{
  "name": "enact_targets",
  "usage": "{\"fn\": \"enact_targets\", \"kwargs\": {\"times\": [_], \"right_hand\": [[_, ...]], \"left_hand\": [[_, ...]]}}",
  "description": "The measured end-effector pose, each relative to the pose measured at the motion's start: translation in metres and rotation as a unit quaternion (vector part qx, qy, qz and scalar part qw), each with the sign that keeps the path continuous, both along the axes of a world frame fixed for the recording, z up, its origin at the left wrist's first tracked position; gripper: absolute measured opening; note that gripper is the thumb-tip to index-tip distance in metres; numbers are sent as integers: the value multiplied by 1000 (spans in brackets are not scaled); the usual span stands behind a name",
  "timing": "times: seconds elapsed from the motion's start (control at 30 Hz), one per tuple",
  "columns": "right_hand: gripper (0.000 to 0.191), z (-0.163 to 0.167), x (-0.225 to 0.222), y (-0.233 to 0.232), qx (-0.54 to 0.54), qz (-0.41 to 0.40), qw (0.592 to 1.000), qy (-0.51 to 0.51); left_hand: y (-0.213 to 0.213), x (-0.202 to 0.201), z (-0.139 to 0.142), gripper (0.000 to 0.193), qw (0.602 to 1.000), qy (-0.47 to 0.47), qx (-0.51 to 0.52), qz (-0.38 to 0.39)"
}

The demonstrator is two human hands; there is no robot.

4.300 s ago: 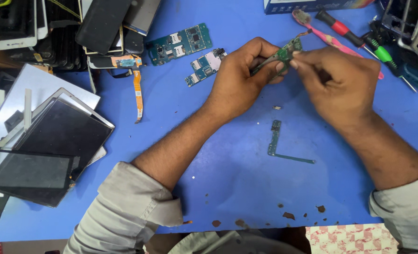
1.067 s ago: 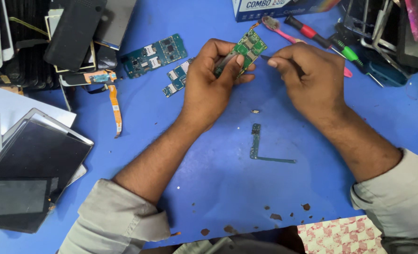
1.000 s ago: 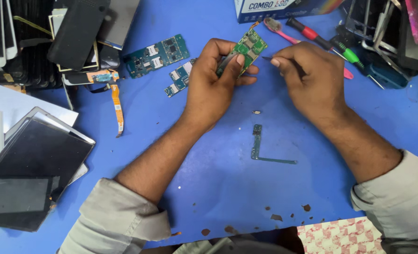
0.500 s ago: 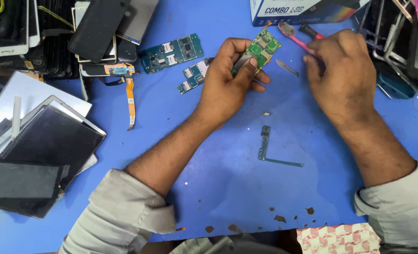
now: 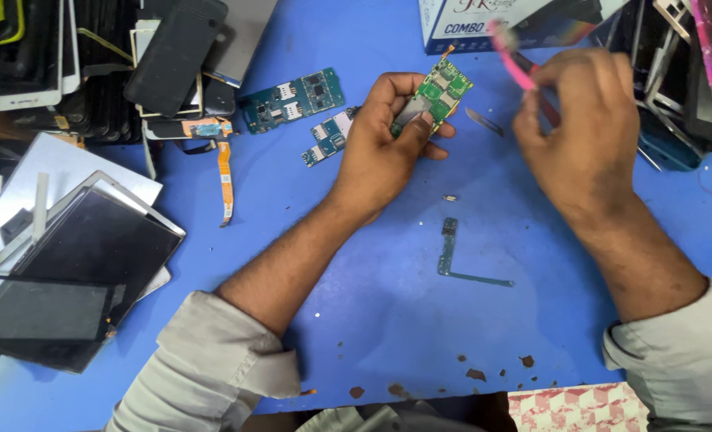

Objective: The person holds a phone motherboard in one hand and brushes its surface and connectors with a small pink brush, turning the board to clean different sides. Other phone boards and disassembled phone parts lie on the blue workbench around them.

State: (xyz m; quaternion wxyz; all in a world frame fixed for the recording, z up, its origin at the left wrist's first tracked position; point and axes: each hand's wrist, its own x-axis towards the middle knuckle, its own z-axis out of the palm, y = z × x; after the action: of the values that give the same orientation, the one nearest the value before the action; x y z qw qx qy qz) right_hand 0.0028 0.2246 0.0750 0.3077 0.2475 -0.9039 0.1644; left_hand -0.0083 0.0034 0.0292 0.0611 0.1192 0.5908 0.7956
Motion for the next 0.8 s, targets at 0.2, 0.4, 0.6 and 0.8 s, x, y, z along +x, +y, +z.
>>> {"fn": "enact_targets", "kwargs": {"times": [0.2, 0.4, 0.6, 0.8], "right_hand": [[4, 3, 6, -14, -116, 100, 982, -107], [11, -6, 2, -17, -72, 104, 983, -135], [3, 2, -5, -4, -50, 81, 993, -76], [6, 1, -2, -8, 6, 73, 997, -3]], "left_hand": [[0, -1, -5, 24, 1000, 11, 16, 1], [-2, 0, -3, 23, 1000, 21, -1, -12], [-3, 0, -1, 23, 999, 16, -20, -33], [-1, 1, -2, 25, 998, 38, -32, -30]]}}
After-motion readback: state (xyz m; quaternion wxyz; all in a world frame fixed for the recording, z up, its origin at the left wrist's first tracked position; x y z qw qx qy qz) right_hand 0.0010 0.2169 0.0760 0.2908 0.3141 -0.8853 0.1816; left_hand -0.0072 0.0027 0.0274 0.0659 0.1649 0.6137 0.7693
